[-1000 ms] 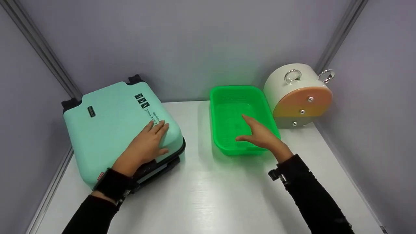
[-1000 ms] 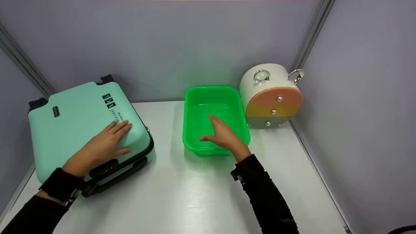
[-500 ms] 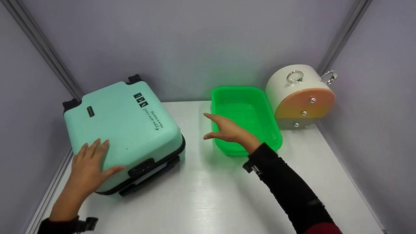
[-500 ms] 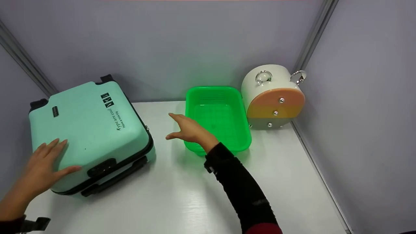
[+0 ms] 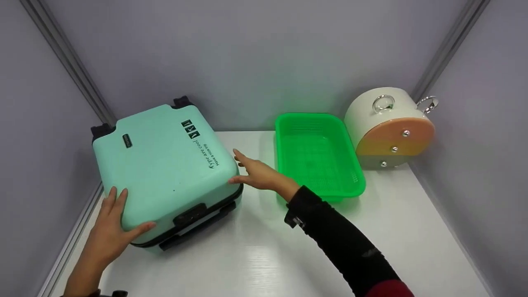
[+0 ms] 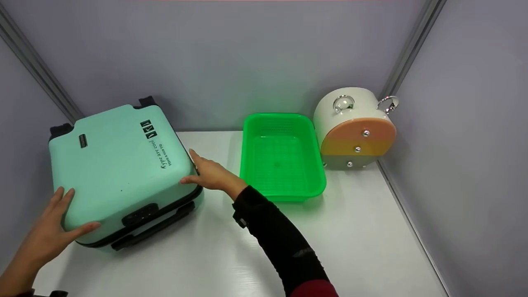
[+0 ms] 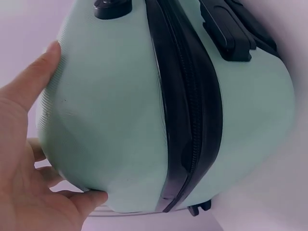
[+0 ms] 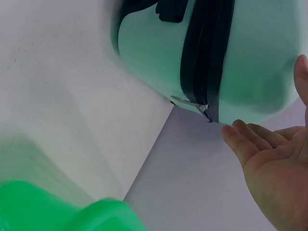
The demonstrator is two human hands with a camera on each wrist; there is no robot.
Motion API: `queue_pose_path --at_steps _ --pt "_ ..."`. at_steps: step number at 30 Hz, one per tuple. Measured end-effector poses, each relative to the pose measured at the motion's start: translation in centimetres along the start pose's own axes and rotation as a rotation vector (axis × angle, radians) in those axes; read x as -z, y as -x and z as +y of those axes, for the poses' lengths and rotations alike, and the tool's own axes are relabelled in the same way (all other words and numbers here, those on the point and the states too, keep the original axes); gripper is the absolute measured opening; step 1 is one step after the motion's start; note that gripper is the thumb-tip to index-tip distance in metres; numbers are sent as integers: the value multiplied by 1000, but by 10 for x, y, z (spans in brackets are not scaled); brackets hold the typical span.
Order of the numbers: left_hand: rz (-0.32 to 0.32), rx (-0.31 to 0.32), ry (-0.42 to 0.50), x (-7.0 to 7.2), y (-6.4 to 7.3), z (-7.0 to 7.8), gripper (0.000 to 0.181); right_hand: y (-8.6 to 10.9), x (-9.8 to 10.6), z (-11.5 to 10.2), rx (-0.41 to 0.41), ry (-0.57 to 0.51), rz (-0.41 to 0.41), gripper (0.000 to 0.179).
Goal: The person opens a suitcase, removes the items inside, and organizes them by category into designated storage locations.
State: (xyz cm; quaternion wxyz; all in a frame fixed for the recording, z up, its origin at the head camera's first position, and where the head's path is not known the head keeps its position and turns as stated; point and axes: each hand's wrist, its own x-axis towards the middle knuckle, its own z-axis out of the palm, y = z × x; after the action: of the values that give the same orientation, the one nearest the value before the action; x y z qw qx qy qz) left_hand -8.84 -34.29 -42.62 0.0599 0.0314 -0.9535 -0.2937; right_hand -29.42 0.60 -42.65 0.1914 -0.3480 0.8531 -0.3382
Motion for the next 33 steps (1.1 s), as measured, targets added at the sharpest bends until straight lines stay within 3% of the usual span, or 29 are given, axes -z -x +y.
queue_pose_path --at_steps 3,8,10,13,15,18,20,23,25,33 --pt "-2 8 -8 -1 1 3 113 -4 -4 0 25 -36 -9 97" --pt "22 17 -27 -12 -6 18 113 0 6 5 21 -16 25 89" --pt "37 20 -38 -18 -10 27 112 6 10 7 10 33 63 87" --pt "59 21 -58 -24 -17 37 111 17 9 8 20 194 152 85" --pt "74 18 -66 -26 -20 42 111 25 2 7 87 337 252 78" --pt "85 22 -75 -27 -22 44 111 34 -16 6 257 530 393 59" --pt "91 27 -77 -28 -23 46 110 37 -28 5 381 611 431 46" --pt "108 20 -82 -29 -24 48 108 35 -44 6 507 699 368 36" --pt "120 8 -85 -30 -26 49 107 31 -54 7 541 743 299 34" --pt "88 28 -67 -27 -24 48 108 10 -82 8 542 947 97 32"
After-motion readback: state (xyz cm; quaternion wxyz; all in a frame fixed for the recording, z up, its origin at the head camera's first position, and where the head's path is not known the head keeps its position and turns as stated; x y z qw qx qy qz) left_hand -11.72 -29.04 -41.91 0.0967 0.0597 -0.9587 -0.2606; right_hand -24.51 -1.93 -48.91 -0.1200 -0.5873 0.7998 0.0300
